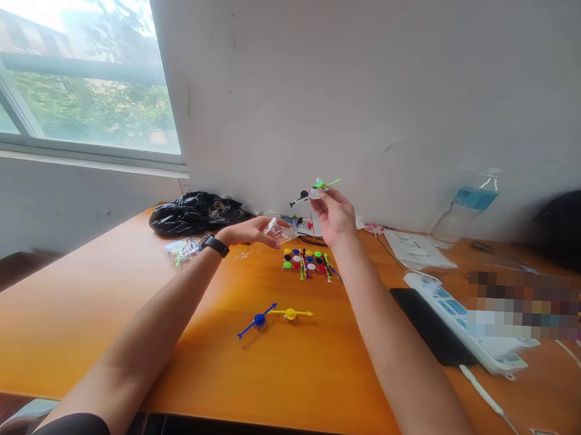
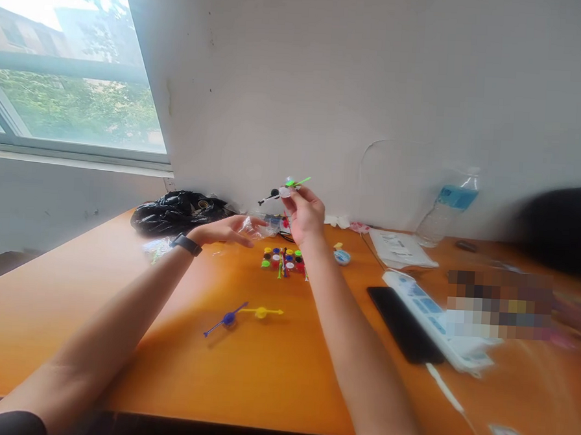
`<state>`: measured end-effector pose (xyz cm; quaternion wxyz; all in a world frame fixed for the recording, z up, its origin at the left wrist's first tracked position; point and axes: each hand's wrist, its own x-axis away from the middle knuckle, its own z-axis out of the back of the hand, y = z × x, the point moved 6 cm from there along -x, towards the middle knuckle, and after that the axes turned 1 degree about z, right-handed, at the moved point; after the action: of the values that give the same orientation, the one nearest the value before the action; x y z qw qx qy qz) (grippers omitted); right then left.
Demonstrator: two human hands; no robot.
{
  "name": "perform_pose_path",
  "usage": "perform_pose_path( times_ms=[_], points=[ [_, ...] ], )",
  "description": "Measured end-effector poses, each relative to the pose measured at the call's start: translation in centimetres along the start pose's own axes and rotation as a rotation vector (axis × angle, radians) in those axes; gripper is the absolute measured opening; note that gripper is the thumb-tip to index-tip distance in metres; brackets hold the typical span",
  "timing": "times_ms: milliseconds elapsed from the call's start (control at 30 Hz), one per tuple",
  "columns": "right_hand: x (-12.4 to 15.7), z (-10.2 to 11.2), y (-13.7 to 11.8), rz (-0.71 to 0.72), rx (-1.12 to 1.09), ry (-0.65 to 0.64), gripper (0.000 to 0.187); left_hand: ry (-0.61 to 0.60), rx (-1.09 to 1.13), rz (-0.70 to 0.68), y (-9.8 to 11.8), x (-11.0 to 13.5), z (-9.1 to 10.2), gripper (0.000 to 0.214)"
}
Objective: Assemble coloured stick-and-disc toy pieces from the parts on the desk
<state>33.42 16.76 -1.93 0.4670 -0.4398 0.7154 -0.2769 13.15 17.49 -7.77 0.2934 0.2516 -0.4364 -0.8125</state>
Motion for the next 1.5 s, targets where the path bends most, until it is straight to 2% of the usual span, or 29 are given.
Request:
perform_pose_path(
  times_ms=[100,200,333,467,667,800,1033,1200,1300,1400,1500],
  points=[
    [0.5,-0.7,0.9,-0.007,-0.034,0.025,0.031,-0.060,0.080,-0.034,0.9,-0.5,-1.6,0.073],
    [0.9,-1.4,0.7,0.025,0.019,-0.029,0.034,-0.088,0.138,-0.046,1.4,-0.8,-2.3,0.075],
    [1.1,-1.6,-0.9,0.166,0.236,-0.126,0.038,0.006,0.217,-0.086,1.8,-0.8,-1.5,0.073],
    [1.2,-1.7,-2.1,0.277,0.371,-0.188,0.032,0.035,0.276,-0.097,2.0,-0.8,-1.1,0.070],
    [2.5,-3.3,-2.2,0.311,0.542,-0.351,0.020,0.148,0.252,-0.142,2.7,-1.0,-0.8,0.056],
    [3.4,-4.4,-2.5,0.350,0.574,-0.422,0.015,0.170,0.237,-0.127,2.7,-1.1,-0.8,0.040],
    [3.2,-4.2,-3.2,0.376,0.616,-0.355,0.007,0.219,0.217,-0.116,3.1,-0.8,-0.5,0.034],
    [3.3,-4.3,-3.3,0.366,0.736,-0.384,0.013,0.158,0.241,-0.165,2.8,-1.2,-0.7,0.055],
    [3.3,-4.3,-4.0,0.372,0.718,-0.402,0.019,0.142,0.251,-0.173,2.3,-1.5,-0.5,0.065],
    [2.5,-3.3,-5.0,0.423,0.713,-0.321,0.023,0.171,0.227,-0.164,2.0,-1.6,0.1,0.066],
    [1.1,-1.5,-4.1,0.357,0.905,-0.278,0.020,0.249,0.212,-0.148,1.6,-1.4,0.9,0.061]
  ],
)
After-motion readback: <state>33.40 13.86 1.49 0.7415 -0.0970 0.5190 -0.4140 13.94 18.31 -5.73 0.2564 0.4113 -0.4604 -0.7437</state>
